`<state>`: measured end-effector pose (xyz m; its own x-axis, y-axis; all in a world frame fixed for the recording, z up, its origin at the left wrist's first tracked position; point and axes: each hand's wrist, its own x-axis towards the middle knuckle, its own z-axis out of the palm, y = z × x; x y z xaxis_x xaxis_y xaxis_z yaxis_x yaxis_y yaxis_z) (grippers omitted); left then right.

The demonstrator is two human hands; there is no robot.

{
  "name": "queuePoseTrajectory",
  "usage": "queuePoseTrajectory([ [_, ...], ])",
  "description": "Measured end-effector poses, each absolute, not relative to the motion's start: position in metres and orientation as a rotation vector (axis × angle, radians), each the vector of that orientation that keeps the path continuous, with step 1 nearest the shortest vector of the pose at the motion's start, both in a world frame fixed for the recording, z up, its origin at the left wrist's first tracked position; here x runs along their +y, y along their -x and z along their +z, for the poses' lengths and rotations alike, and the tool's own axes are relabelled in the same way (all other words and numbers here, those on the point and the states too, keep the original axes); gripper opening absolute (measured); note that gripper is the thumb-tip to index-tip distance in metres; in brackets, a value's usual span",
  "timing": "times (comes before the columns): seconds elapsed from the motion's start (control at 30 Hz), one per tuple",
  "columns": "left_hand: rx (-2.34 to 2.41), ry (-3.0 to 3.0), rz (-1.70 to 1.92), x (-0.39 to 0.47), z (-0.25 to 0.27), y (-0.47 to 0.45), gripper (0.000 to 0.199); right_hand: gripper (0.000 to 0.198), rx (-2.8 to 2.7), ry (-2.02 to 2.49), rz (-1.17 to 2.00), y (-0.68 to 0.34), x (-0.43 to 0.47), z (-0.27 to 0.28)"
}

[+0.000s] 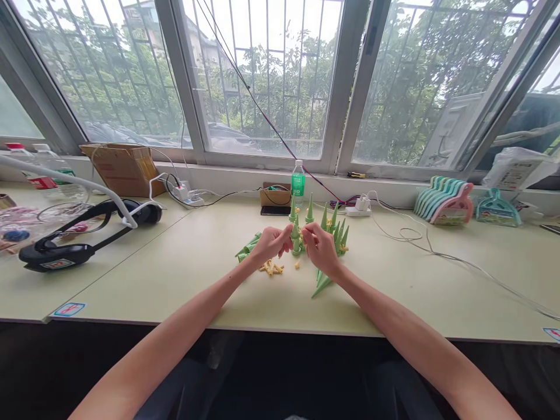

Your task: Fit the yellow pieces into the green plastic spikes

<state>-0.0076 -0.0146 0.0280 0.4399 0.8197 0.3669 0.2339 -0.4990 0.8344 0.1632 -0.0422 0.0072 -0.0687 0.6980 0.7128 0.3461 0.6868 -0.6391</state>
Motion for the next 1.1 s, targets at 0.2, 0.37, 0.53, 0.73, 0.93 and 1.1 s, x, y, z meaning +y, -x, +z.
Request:
queuePoseTrajectory([
  [0.2, 0.845, -1.98, 1.017, -0.0148, 0.0295, 0.0102, 0.07, 0.026, -1.679, 0.85, 0.362, -0.1634, -0.0416, 0.0064],
  [0.37, 0.823, -1.993, 1.022, -0.0145, 0.0297, 0.0118, 0.066, 0.027, -1.692, 0.85, 0.364, -0.1639, -0.0402, 0.005],
  [0.53, 0.809, -2.021, 0.981, -0.0154, 0.0313, 0.0128, 0.065, 0.026, -1.693, 0.839, 0.344, -0.1645, -0.0403, 0.0057],
  [0.73, 0.828, -2.064, 0.928, -0.0145, 0.0307, 0.015, 0.063, 0.026, -1.696, 0.844, 0.332, -0.1654, -0.0404, 0.0064],
  [0.93, 0.812, -2.124, 0.959, -0.0169, 0.0314, 0.0158, 0.054, 0.027, -1.686, 0.856, 0.318, -0.1651, -0.0404, 0.007],
  [1.1, 0.754, -2.128, 1.021, -0.0164, 0.03, 0.015, 0.051, 0.028, -1.683, 0.865, 0.326, -0.1652, -0.0416, 0.0087],
])
